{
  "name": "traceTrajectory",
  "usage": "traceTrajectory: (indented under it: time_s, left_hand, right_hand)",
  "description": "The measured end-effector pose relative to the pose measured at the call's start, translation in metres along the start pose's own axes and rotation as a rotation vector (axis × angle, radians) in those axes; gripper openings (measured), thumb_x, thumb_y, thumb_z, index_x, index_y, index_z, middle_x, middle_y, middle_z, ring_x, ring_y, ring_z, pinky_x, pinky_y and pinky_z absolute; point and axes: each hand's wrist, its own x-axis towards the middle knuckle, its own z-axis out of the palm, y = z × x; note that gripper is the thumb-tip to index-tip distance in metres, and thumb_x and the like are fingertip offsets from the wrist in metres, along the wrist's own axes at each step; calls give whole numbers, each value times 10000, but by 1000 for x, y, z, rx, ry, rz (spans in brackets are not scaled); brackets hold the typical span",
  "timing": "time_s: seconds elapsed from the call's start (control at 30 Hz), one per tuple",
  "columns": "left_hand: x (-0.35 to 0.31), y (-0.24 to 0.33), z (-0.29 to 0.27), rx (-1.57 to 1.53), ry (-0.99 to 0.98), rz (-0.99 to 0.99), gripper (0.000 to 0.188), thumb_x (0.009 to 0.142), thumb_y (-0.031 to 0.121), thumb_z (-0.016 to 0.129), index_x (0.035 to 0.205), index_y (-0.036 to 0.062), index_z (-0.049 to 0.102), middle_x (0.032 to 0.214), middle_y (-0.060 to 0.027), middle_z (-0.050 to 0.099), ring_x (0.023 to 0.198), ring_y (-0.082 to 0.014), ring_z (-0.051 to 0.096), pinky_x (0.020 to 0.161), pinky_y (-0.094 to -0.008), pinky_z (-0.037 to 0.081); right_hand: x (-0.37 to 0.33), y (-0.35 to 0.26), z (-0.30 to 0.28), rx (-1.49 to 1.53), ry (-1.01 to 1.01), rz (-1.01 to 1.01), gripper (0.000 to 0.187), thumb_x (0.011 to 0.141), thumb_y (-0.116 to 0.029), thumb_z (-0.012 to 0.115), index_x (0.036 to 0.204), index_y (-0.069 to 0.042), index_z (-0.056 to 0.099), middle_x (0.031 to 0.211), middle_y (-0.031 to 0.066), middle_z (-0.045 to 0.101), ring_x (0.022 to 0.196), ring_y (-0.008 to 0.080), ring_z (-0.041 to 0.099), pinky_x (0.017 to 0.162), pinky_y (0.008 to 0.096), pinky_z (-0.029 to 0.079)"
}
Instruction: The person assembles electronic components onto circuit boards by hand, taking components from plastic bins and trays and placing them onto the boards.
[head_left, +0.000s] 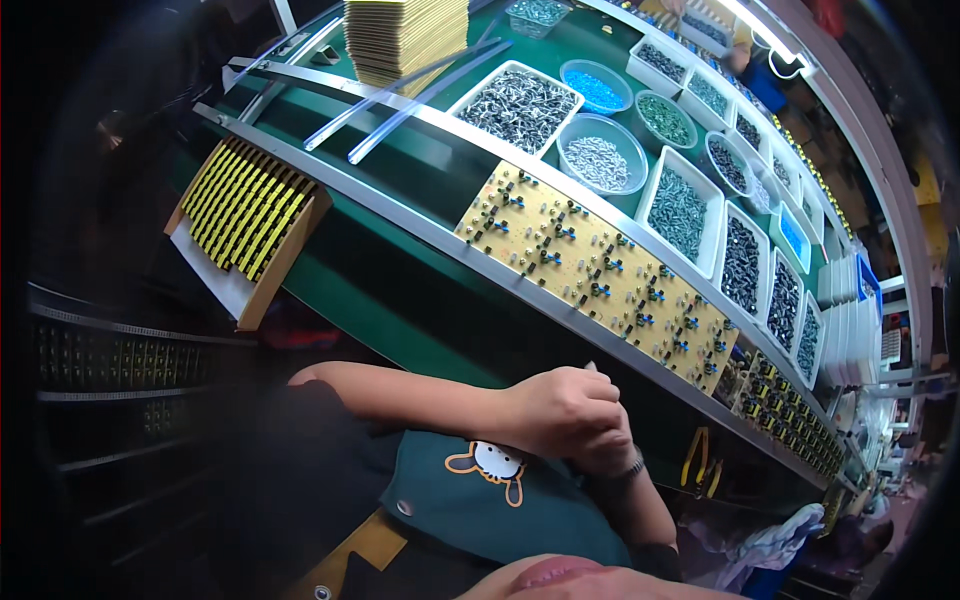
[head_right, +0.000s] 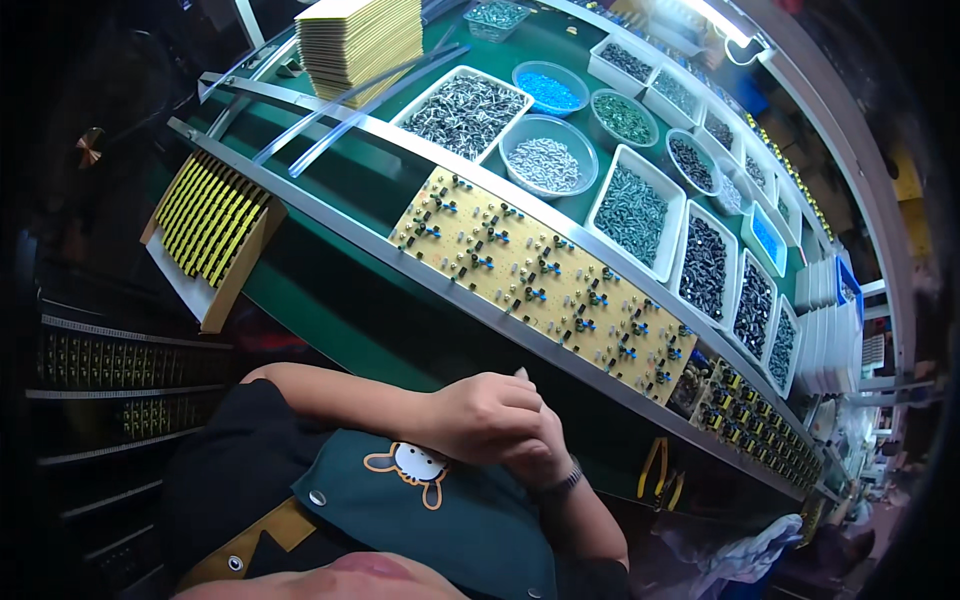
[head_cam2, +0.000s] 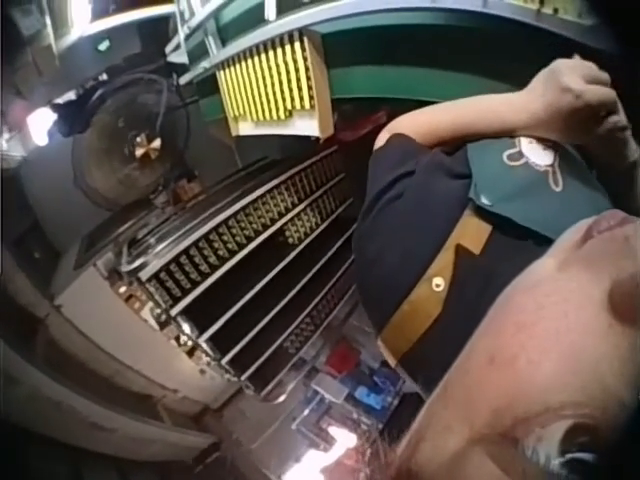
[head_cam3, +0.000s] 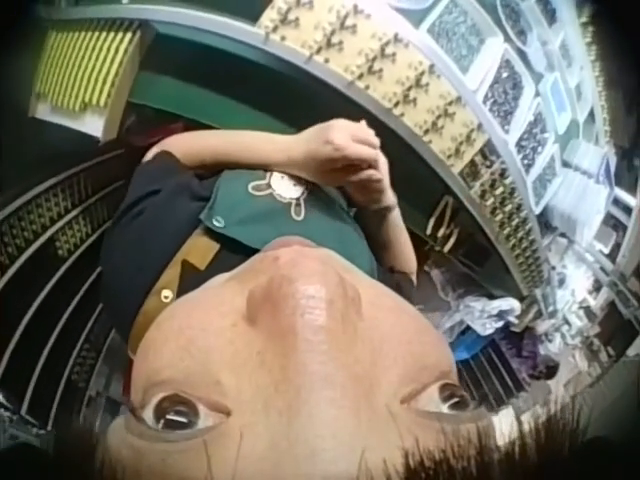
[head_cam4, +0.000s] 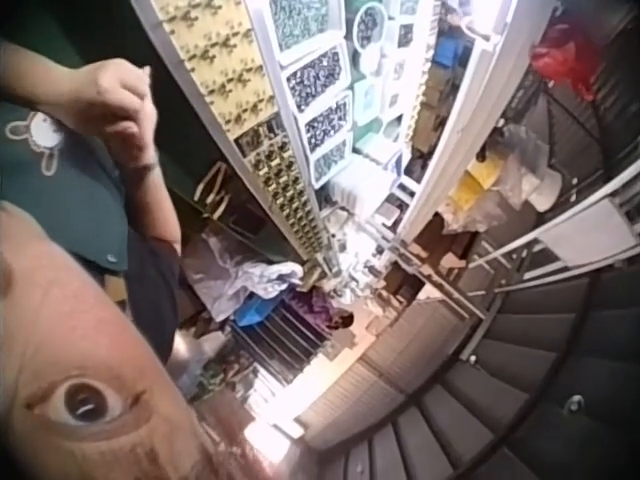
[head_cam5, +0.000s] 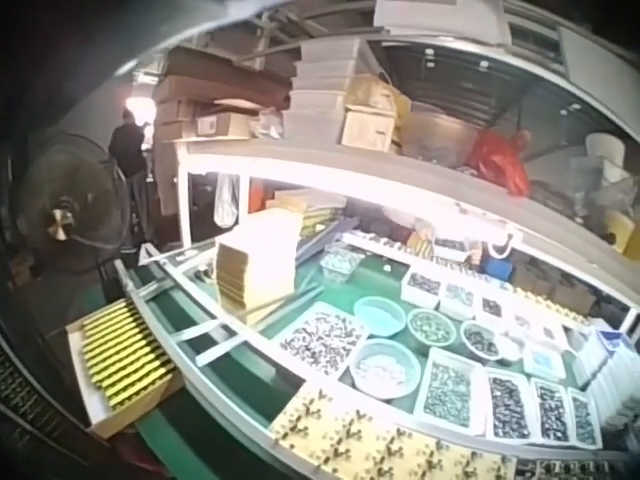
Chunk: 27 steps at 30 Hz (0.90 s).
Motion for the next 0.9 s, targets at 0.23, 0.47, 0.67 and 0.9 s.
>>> traceTrajectory:
  time_s: [0.23,0.47,0.67,0.9]
  left_hand:
    - [-22,-9,-15,40,-150,71,82,911,108,744,964,60,703,916,-86,658,853,-255,621,800,-398,533]
    - [-28,-7,-46,-39,-78,123,133,913,97,718,1036,48,713,1087,-93,699,1034,-302,680,1055,-441,534]
    - [-105,-15,-86,264,305,-156,197,844,-10,698,1033,45,719,1048,-108,712,849,-241,675,740,-353,578]
    - [-122,-19,-87,580,258,-206,159,811,-11,722,963,34,734,870,-75,689,695,-220,622,628,-323,526]
  right_hand:
    - [20,-1,12,205,-370,297,309,1143,-300,461,1095,-51,637,896,65,673,670,145,607,522,277,497]
    - [0,-7,56,-78,-127,290,305,1122,-319,508,970,-82,625,753,11,586,549,110,488,452,263,387]
    - [-4,-90,85,-606,-321,243,377,1087,-297,529,763,-110,576,632,-23,425,491,65,320,435,233,209]
    - [93,-282,97,-606,-324,-367,261,1086,-227,548,890,-66,610,740,23,540,595,112,473,523,246,399]
